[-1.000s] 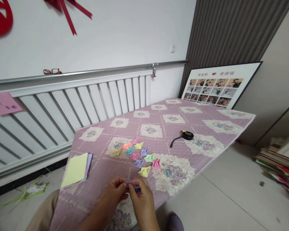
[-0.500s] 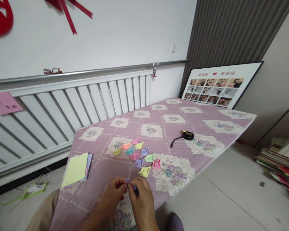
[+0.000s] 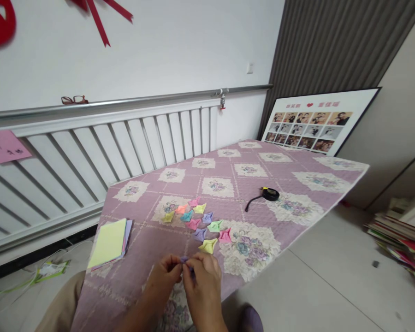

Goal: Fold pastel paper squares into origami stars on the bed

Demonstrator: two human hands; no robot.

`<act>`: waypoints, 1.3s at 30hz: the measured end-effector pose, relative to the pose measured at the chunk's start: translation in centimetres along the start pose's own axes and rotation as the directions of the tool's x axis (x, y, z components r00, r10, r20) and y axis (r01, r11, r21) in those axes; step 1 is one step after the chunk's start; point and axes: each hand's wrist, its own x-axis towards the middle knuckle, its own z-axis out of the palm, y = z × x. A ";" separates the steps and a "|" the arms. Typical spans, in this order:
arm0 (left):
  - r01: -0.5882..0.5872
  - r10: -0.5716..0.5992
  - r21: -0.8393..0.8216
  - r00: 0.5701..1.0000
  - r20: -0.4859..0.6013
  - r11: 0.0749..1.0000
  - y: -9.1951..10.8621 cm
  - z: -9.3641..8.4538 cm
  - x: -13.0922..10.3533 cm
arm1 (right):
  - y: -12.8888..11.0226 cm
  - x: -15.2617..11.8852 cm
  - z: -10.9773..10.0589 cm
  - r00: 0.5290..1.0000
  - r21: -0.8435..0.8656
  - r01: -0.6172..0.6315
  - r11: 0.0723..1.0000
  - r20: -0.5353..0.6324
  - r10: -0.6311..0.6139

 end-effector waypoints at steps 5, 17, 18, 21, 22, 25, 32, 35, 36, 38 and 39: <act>0.091 -0.087 -0.174 0.996 0.031 0.980 -0.1 0.1 0.0 | -0.3 -0.4 0.5 0.999 -0.072 0.022 0.997 0.030 -0.020; 0.064 -0.060 -0.234 0.998 0.024 0.970 -0.6 0.2 0.2 | -1.3 -0.2 0.7 0.931 0.313 -0.366 0.876 0.127 0.343; 0.060 -0.055 -0.227 0.998 0.031 0.972 -0.6 0.2 0.2 | -1.3 -0.2 0.8 0.916 0.317 -0.400 0.860 0.123 0.381; 0.066 -0.056 -0.230 0.997 0.049 0.971 -0.5 0.4 0.1 | -1.1 -0.2 1.0 0.901 0.297 -0.431 0.852 0.090 0.424; 0.071 -0.060 -0.236 0.997 0.051 0.969 -0.4 0.4 0.1 | -1.0 -0.2 1.0 0.906 0.287 -0.421 0.860 0.085 0.415; 0.073 -0.062 -0.248 0.997 0.052 0.966 -0.2 0.6 -0.1 | -0.9 -0.4 1.1 0.931 0.264 -0.364 0.893 0.068 0.359; 0.079 -0.071 -0.240 0.997 0.043 0.967 -0.1 0.6 -0.1 | -0.8 -0.6 1.3 0.952 0.208 -0.301 0.931 0.007 0.306; 0.104 -0.095 -0.241 0.994 0.050 0.965 0.1 0.6 -0.2 | -0.7 -0.6 1.3 0.954 0.209 -0.293 0.933 0.005 0.299; 0.106 -0.095 -0.243 0.994 0.057 0.964 0.2 0.6 -0.2 | -0.7 -0.5 1.2 0.955 0.213 -0.293 0.932 0.014 0.297; 0.103 -0.089 -0.243 0.994 0.067 0.965 0.3 0.7 -0.3 | -0.8 -0.5 1.0 0.954 0.224 -0.296 0.928 0.035 0.296; 0.112 -0.101 -0.232 0.993 0.057 0.966 0.4 0.7 -0.4 | -0.8 -0.4 1.0 0.954 0.231 -0.298 0.926 0.040 0.297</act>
